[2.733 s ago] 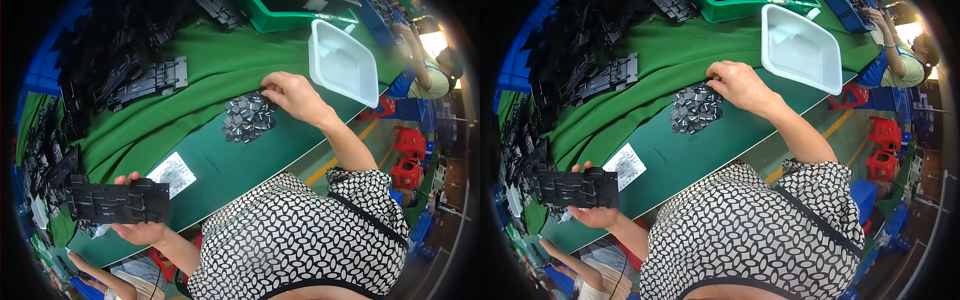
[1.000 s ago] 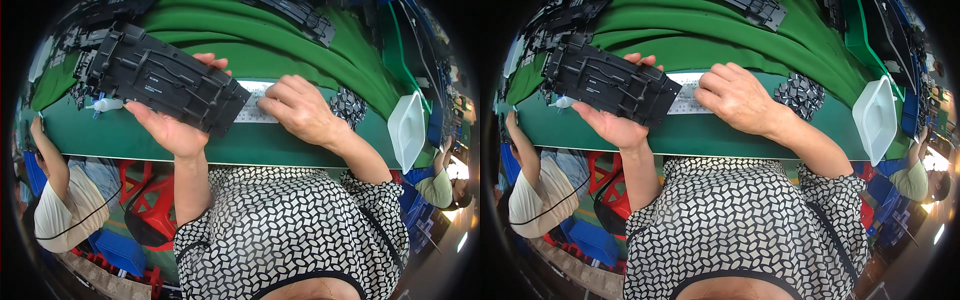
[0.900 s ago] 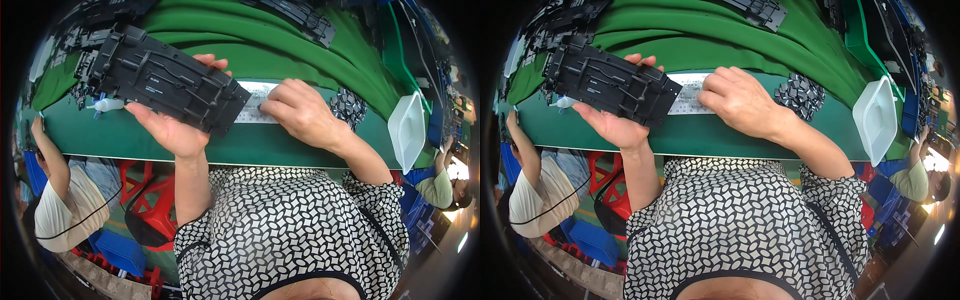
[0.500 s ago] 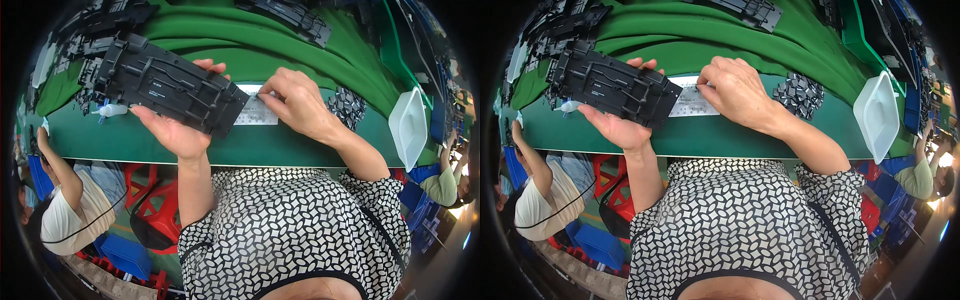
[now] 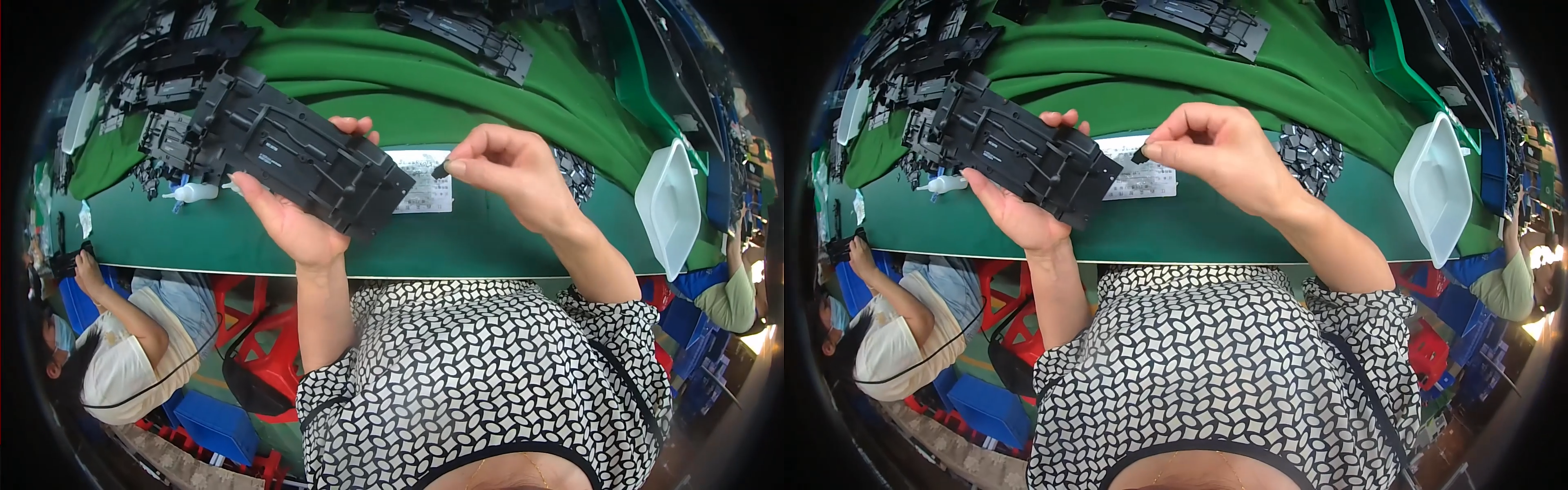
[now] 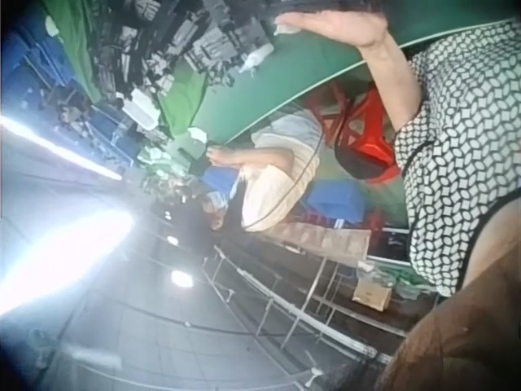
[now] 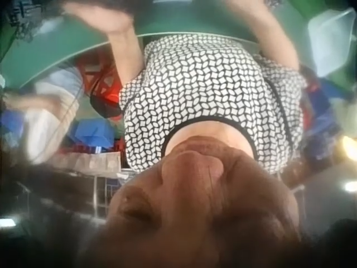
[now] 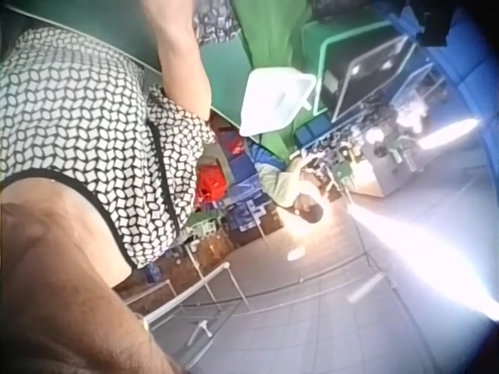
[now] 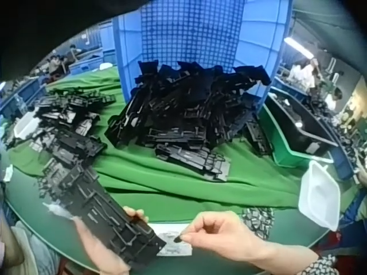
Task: The user is assembling small black plastic components into a larger plastic housing at a factory workstation.
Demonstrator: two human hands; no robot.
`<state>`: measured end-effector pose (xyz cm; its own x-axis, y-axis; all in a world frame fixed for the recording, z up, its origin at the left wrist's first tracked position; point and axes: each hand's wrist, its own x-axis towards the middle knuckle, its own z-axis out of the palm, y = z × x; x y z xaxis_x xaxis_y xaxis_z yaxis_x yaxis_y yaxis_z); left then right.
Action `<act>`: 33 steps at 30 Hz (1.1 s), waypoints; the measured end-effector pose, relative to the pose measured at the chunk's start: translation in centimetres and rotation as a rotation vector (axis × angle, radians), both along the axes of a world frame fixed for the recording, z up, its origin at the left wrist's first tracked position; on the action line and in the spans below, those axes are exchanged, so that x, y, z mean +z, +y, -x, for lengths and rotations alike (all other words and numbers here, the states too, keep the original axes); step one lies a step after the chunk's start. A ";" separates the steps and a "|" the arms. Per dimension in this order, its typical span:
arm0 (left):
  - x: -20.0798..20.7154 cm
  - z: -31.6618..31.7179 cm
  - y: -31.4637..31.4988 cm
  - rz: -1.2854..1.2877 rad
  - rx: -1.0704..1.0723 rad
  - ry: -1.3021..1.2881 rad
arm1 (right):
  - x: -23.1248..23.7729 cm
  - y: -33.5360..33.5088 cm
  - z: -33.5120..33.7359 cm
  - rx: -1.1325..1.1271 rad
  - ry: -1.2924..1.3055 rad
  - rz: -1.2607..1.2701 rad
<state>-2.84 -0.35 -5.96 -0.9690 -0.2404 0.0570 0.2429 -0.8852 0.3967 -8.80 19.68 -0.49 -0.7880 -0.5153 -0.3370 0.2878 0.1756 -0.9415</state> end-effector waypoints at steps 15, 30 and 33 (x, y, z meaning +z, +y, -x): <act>1.4 -0.4 1.2 0.188 -0.132 0.118 | -0.5 0.6 -0.3 0.274 1.620 -0.013; 2.1 -0.5 2.0 0.307 -0.121 0.079 | -0.3 1.1 -0.4 0.344 1.691 -0.094; 2.1 -0.6 2.1 0.333 -0.113 0.074 | -0.5 1.0 -0.3 0.364 1.692 -0.093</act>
<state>-2.25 1.79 -3.86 -0.9787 -0.0887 0.1851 0.1899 -0.7330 0.6532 -8.46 20.70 -0.98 -0.1289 -0.7609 0.6359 -0.9906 0.0687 -0.1186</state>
